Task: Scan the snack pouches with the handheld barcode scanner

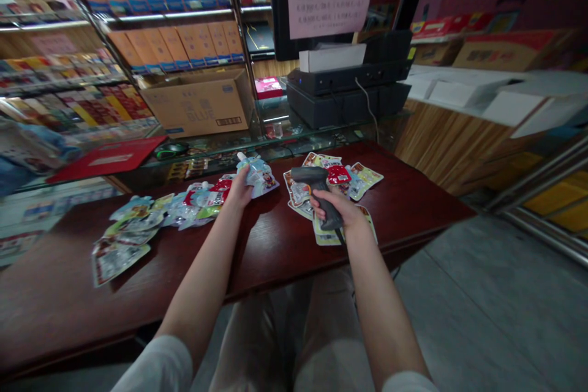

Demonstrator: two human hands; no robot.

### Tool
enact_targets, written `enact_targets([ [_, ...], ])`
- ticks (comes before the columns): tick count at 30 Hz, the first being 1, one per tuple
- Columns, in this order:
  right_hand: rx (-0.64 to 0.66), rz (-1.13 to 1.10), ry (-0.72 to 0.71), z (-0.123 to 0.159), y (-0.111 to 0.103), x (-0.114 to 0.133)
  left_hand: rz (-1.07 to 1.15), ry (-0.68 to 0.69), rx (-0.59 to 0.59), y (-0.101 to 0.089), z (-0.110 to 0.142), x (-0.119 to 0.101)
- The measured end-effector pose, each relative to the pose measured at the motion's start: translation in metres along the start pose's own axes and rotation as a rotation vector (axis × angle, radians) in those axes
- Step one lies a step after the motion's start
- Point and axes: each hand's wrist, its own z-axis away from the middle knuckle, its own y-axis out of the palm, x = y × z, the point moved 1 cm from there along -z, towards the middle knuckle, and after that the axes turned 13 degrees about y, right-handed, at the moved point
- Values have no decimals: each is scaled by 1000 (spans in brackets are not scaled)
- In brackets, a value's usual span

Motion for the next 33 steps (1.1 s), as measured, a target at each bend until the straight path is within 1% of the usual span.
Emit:
enact_targets([
  [2, -4, 11, 16, 1, 2, 1, 26, -19, 20, 1, 0, 2],
  [5, 4, 3, 29, 2, 2, 1, 38, -55, 2, 2, 1, 4],
  [8, 15, -8, 41, 1, 1, -1, 33, -55, -13, 2, 0, 6],
  [12, 1, -3, 46, -2, 0, -3, -19, -26, 37, 2, 2, 7],
  [16, -6, -4, 44, -2, -1, -4, -48, -33, 79, 1, 7, 3],
  [19, -20, 4, 49, -1, 0, -3, -63, -29, 58, 2, 7, -1],
  [21, -25, 0, 44, 0, 1, -2, -112, -25, 30, 3, 5, -5],
  [22, -24, -7, 38, 0, 2, -2, -174, -17, 19, 3, 5, -7],
  [23, -18, -18, 31, 1, 2, -1, -283, 1, 8, 2, 4, -10],
  [27, 10, -75, -17, 2, -1, 0, -817, 117, -68, -6, 8, -30],
  [28, 11, -90, -33, 1, -2, 1, -939, 171, -101, -8, 11, -36],
  [30, 6, -117, -63, 1, -6, 2, -1163, 335, -135, -8, 17, -45],
  [31, 2, -128, -76, 0, -8, 3, -1267, 433, -119, -5, 20, -47],
  [32, -2, -135, -85, 0, -9, 4, -1337, 515, -73, -2, 23, -47],
  [33, -4, -139, -91, 0, -10, 5, -1359, 563, 8, 3, 25, -44],
])
